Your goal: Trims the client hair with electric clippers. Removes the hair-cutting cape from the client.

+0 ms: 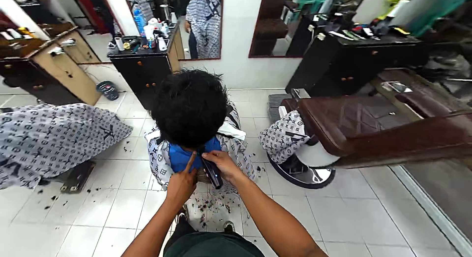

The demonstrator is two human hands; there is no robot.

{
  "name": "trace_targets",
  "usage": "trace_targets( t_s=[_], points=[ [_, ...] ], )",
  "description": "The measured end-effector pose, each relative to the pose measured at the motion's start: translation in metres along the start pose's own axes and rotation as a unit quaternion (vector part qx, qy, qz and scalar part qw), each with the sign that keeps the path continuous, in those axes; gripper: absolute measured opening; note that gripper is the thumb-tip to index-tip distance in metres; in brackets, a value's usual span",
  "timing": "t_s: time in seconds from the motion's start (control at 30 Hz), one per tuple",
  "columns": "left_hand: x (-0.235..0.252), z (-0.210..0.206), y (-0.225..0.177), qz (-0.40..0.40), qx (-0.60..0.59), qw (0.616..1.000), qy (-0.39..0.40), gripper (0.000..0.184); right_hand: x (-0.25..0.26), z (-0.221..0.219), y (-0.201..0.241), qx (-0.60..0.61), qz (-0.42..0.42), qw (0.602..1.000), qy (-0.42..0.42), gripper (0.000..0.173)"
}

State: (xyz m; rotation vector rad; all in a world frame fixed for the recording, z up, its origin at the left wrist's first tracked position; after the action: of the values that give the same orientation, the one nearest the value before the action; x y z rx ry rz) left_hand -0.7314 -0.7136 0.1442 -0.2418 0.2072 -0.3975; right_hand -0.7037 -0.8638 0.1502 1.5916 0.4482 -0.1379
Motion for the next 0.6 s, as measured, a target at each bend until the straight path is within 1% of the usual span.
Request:
trace_targets(
  t_s=[0.1, 0.17, 0.23, 0.3, 0.33, 0.47, 0.6],
  points=[
    [-0.005, 0.004, 0.001, 0.049, 0.024, 0.998, 0.023, 0.033, 0.01, -0.004, -0.003, 0.024, -0.028, 0.999, 0.021, 0.031],
    [-0.005, 0.003, 0.0, 0.063, 0.038, 0.997, 0.035, 0.032, 0.017, -0.003, -0.008, 0.001, -0.026, 1.0, 0.014, 0.033],
    [-0.003, 0.003, -0.002, 0.084, 0.047, 0.994, 0.061, 0.035, 0.018, -0.001, -0.004, -0.051, 0.009, 0.999, 0.003, 0.034],
    [-0.002, 0.003, -0.004, 0.094, 0.049, 0.992, 0.066, 0.036, 0.015, -0.001, 0.004, -0.089, 0.064, 0.994, -0.002, 0.034],
    [-0.001, 0.002, -0.004, 0.098, 0.049, 0.992, 0.069, 0.036, 0.014, 0.0, 0.006, -0.099, 0.078, 0.992, -0.004, 0.034],
    [0.0, 0.0, -0.006, 0.109, 0.055, 0.989, 0.081, 0.038, 0.022, 0.002, -0.002, -0.124, 0.034, 0.992, 0.001, 0.038],
    [0.001, 0.003, -0.007, 0.112, 0.066, 0.988, 0.083, 0.038, 0.018, -0.002, 0.003, -0.112, 0.097, 0.989, -0.001, 0.037]
  ],
)
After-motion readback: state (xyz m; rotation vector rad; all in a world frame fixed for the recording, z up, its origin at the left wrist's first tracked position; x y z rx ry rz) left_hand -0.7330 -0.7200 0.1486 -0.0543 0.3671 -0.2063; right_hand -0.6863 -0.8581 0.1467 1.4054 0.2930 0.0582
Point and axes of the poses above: each hand's wrist, its own x-axis towards the middle knuckle, its own z-axis out of the back of the hand, y = z × x, the point moved 6 cm from there along x, towards the middle knuckle, and after that the axes turned 11 degrees about -x, right-handed, at the moved point
